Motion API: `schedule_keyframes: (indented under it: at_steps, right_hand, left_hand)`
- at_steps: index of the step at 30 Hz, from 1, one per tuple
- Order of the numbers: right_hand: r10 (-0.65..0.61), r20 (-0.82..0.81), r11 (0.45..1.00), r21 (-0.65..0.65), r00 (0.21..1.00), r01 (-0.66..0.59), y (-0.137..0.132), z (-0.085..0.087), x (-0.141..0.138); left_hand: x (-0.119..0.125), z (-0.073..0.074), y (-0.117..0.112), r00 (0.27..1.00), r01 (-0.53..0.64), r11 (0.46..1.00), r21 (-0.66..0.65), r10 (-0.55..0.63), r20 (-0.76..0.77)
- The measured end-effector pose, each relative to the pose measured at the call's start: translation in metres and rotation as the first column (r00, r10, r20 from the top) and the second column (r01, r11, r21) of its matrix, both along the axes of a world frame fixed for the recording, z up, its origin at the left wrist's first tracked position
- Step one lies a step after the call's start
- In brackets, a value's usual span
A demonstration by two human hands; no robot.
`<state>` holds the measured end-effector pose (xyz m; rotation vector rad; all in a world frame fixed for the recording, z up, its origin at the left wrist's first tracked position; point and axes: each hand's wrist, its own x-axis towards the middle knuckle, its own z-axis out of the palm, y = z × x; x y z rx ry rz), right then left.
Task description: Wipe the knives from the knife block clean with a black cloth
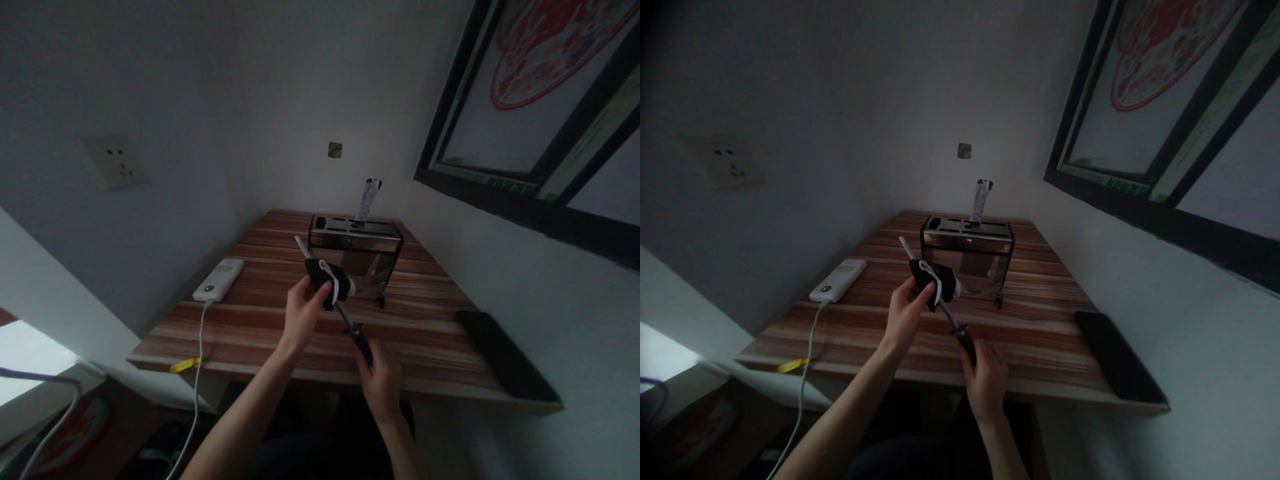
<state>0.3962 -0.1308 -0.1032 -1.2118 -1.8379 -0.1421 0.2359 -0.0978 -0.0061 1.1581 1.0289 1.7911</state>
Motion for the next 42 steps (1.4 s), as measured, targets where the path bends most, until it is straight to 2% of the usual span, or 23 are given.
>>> schedule_keyframes:
  at_steps: [9,22,27,36,42]
  right_hand:
    - [-0.001,0.014,0.999,0.051,1.000,0.000,0.000,0.000,0.000]
    - [0.025,0.027,0.998,0.064,0.999,-0.027,0.000,-0.004,0.001]
    - [0.021,0.033,0.996,0.088,0.999,-0.024,-0.001,-0.002,0.002]
    - [-0.033,0.057,0.997,0.072,0.998,0.029,0.000,-0.004,0.004]
    - [-0.050,0.061,0.997,0.069,0.997,0.046,0.000,-0.003,0.003]
  left_hand:
    - [-0.023,0.022,0.015,0.993,-0.119,0.989,0.093,0.119,0.011]
    - [-0.054,0.048,0.028,0.983,-0.175,0.959,0.222,0.182,-0.010]
    - [-0.056,0.051,0.029,0.982,-0.182,0.957,0.227,0.190,-0.011]
    - [-0.045,0.052,0.025,0.992,-0.127,0.978,0.168,0.125,0.026]
    - [-0.031,0.046,0.018,0.998,-0.070,0.990,0.125,0.070,0.002]
